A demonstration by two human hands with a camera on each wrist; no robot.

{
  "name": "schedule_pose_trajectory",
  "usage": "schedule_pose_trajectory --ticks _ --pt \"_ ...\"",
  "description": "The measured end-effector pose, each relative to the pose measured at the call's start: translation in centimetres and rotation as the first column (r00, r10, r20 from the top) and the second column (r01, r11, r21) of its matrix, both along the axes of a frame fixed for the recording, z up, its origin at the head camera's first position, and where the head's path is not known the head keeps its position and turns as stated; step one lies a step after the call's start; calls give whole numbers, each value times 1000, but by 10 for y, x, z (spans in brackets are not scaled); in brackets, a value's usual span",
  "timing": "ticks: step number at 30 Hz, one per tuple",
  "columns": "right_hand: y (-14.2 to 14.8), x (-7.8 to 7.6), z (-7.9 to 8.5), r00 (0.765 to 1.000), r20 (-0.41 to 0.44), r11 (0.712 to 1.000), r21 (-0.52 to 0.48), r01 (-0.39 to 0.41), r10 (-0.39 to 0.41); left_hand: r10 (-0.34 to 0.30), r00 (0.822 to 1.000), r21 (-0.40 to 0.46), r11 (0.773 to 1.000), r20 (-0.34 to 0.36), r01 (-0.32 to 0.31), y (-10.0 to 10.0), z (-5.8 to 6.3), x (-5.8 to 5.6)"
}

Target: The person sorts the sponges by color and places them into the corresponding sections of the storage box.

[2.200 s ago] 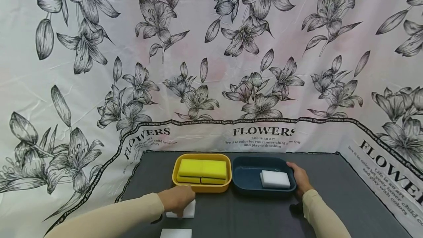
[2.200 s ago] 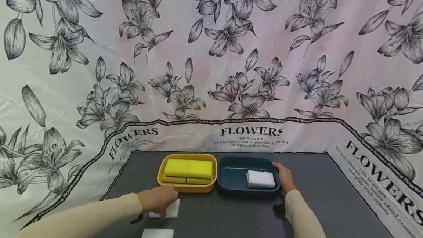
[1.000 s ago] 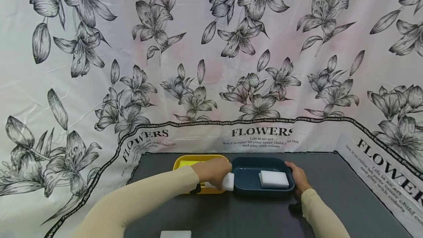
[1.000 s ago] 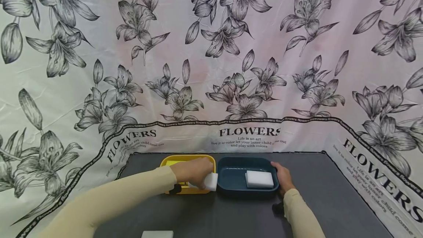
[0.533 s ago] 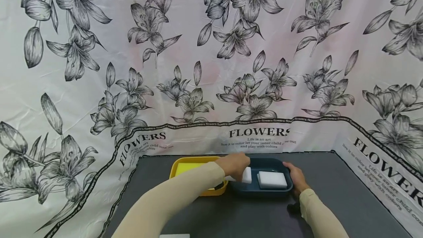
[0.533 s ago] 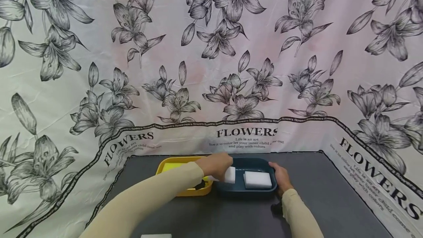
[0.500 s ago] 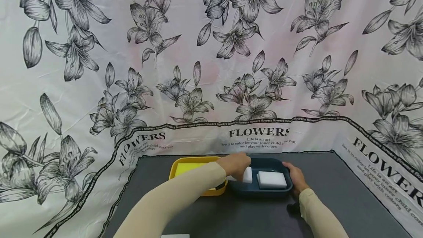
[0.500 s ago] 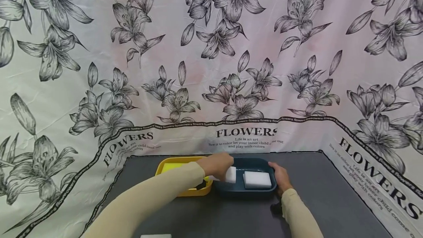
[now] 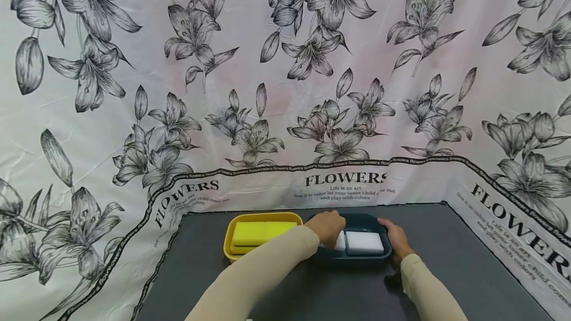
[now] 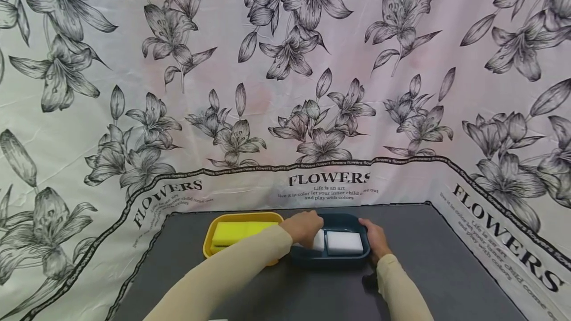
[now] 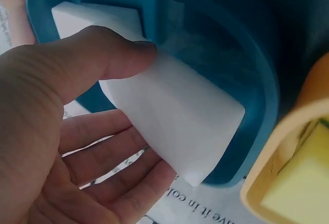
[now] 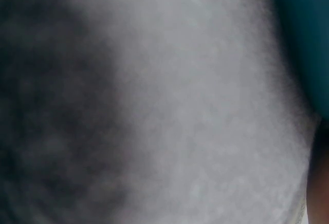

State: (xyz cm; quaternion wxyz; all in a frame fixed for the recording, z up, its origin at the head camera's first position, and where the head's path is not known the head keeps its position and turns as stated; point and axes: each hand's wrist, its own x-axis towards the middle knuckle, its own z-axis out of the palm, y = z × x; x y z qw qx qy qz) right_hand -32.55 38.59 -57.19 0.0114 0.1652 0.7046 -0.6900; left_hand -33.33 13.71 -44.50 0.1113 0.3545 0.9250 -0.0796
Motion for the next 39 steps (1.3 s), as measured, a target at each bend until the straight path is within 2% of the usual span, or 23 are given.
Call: schedule_pose_trajectory --ticks 7,18,27,34,39 --pt "-2 0 2 1000 6 1000 23 -7 7 68 997 68 995 29 -70 -2 -18 -4" --pt "-4 -1 4 1000 9 1000 27 0 0 101 995 136 985 23 -103 -7 -41 -5" --pt "-2 -4 3 1000 0 1000 13 6 -6 117 992 174 977 50 -124 -8 -45 -5" --pt "-1 -1 3 1000 8 1000 10 11 -12 97 994 171 980 41 -102 -5 -49 -10" --pt "-1 1 2 1000 12 1000 14 13 -14 85 994 180 979 62 -95 -7 -52 -15"
